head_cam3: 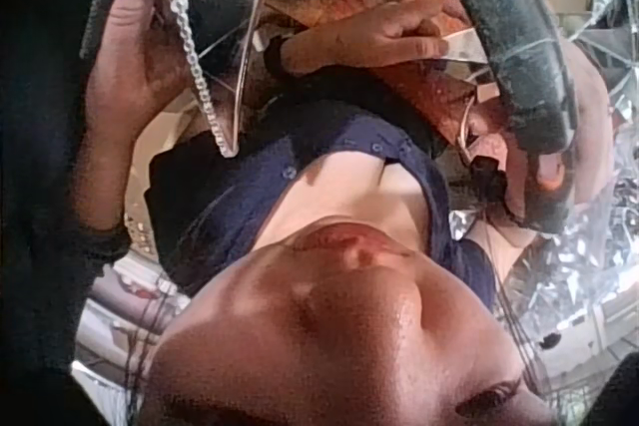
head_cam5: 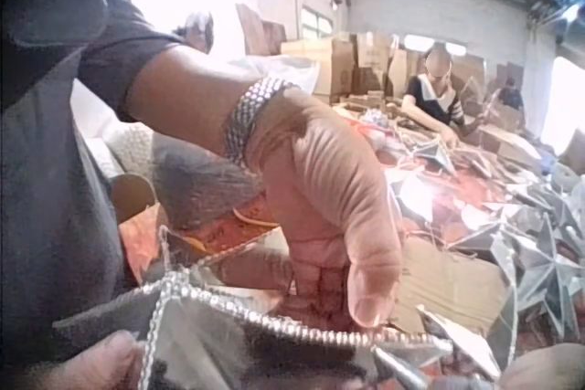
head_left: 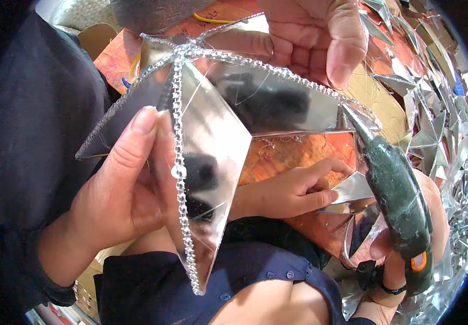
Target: Assembling metallic decorative stars using a glue gun and silver trim.
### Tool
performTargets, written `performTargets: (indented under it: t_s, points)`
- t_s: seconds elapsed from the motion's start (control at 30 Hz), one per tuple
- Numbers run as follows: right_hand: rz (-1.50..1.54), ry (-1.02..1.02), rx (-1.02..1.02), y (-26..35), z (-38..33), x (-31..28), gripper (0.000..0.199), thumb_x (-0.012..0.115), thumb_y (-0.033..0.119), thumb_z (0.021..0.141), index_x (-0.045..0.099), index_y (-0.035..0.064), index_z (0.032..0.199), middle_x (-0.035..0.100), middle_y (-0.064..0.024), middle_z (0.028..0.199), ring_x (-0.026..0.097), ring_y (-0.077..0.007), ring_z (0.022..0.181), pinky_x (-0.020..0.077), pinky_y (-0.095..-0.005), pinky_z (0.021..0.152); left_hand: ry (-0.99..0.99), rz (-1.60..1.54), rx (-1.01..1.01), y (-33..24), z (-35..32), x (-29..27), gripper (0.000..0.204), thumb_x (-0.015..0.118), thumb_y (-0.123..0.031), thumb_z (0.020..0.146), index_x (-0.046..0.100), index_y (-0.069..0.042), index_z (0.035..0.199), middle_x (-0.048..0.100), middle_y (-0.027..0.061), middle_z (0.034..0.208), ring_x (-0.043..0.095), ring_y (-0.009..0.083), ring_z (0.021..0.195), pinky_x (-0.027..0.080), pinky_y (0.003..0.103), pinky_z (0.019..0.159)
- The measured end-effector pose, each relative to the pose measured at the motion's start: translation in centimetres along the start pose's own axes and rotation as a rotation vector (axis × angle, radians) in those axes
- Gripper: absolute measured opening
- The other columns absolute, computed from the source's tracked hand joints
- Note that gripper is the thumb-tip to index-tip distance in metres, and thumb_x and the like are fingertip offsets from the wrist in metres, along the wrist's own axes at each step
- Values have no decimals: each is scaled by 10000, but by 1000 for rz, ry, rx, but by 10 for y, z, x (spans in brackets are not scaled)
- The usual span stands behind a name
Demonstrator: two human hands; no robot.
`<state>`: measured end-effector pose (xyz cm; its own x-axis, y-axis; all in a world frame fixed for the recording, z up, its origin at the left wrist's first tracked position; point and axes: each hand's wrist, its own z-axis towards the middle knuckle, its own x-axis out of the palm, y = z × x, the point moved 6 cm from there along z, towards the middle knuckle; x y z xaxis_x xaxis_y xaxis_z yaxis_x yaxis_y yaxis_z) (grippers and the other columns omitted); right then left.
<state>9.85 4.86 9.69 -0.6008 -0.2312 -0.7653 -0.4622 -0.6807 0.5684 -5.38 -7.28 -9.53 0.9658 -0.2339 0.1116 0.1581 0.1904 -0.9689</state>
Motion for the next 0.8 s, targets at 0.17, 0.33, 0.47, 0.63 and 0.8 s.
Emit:
performTargets:
  t_s: [0.17, 0.33, 0.47, 0.63, 0.8]
  points:
    - [-22, 10, -41, 7, 6, 5, 536, 618, 377, 777, 601, -59, 1089, 632, -159, 1029, 603, -236, 954, 438, -312, 871, -3, -11, -16, 0, -14, -11, 355, 515, -175, 944, 457, -24, 1260, 562, 85, 1072, 493, 175, 1018, 363, 336, 904]
    - [-9, -16, -110, -2, -1, 5, 425, 597, 259, 801, 604, -47, 1096, 635, -153, 1041, 604, -222, 953, 440, -306, 869, 19, -16, -17, 11, -7, -7, 364, 514, -173, 946, 443, -27, 1272, 560, 79, 1048, 492, 167, 994, 365, 329, 883]
    - [-55, -19, -88, -6, -1, 13, 405, 585, 254, 817, 605, -42, 1093, 633, -150, 1043, 606, -215, 947, 443, -302, 862, 1, -20, -40, 6, -26, -21, 372, 513, -172, 947, 433, -30, 1281, 559, 74, 1030, 491, 160, 975, 367, 324, 867]
    - [-55, 36, -91, 1, 1, 3, 407, 568, 265, 839, 600, -46, 1099, 632, -139, 1040, 607, -210, 941, 446, -293, 849, 40, -54, -53, -4, -37, -31, 381, 512, -170, 949, 420, -34, 1293, 557, 68, 1007, 490, 151, 951, 369, 317, 847]
    - [-87, 33, -227, 0, 7, 12, 456, 565, 325, 851, 592, -48, 1112, 638, -106, 961, 619, -154, 774, 461, -245, 719, 31, -67, -81, -7, -52, -37, 392, 511, -168, 950, 406, -38, 1304, 555, 63, 983, 488, 142, 928, 371, 310, 827]
